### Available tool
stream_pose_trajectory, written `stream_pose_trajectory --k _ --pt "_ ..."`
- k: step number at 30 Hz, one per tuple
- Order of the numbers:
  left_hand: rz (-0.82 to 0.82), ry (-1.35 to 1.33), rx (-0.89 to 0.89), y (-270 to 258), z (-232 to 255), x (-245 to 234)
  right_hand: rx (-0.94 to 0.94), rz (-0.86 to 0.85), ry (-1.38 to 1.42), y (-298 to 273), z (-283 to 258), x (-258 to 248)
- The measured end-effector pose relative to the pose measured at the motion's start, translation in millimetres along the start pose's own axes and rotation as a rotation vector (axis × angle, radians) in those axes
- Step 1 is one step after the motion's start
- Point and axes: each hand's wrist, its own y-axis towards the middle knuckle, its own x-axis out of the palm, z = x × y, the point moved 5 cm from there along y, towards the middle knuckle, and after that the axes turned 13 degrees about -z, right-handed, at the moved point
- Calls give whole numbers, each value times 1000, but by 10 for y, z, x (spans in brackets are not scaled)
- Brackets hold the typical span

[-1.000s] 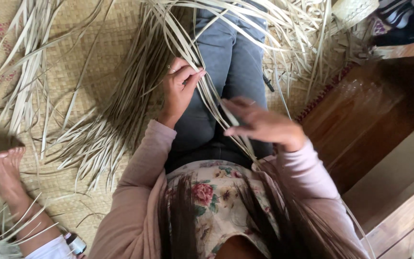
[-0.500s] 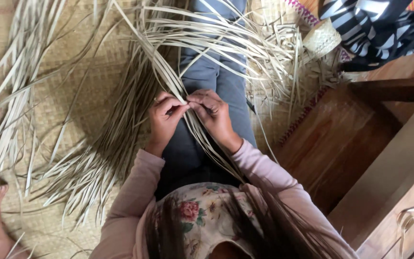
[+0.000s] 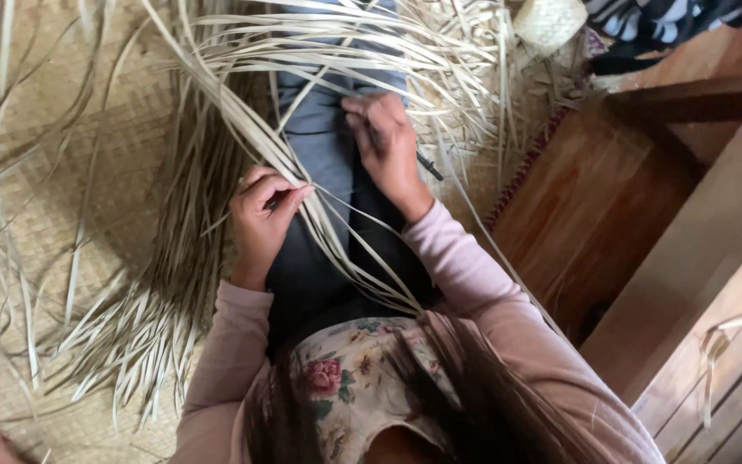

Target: Weaving long natural fiber strips together to create a mat

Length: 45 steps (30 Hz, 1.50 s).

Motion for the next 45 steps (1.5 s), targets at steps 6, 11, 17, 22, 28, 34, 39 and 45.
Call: stream_pose_trajectory --k 6,11,17,22,28,34,39,45 --pt "-85 -10 -174 45 96 51 323 8 -216 -32 448 30" --pt "-47 -54 -198 52 206 53 149 35 -315 -25 299 -7" --pt "149 -146 -196 -122 201 -62 220 -48 -499 16 296 44" --pt "208 -64 -124 -181 395 -85 169 -38 -492 19 -7 -66" --pt "-100 -188 -122 3 512 285 90 65 -314 -129 -525 -355" --pt "-484 -629 -85 7 135 710 -183 30 -117 -323 -835 -276" --pt "-317 -1140 -285 242 428 704 -267 -59 -5 -452 -840 -123" --pt "-106 -1050 -446 538 132 541 -166 -99 153 -712 -622 21"
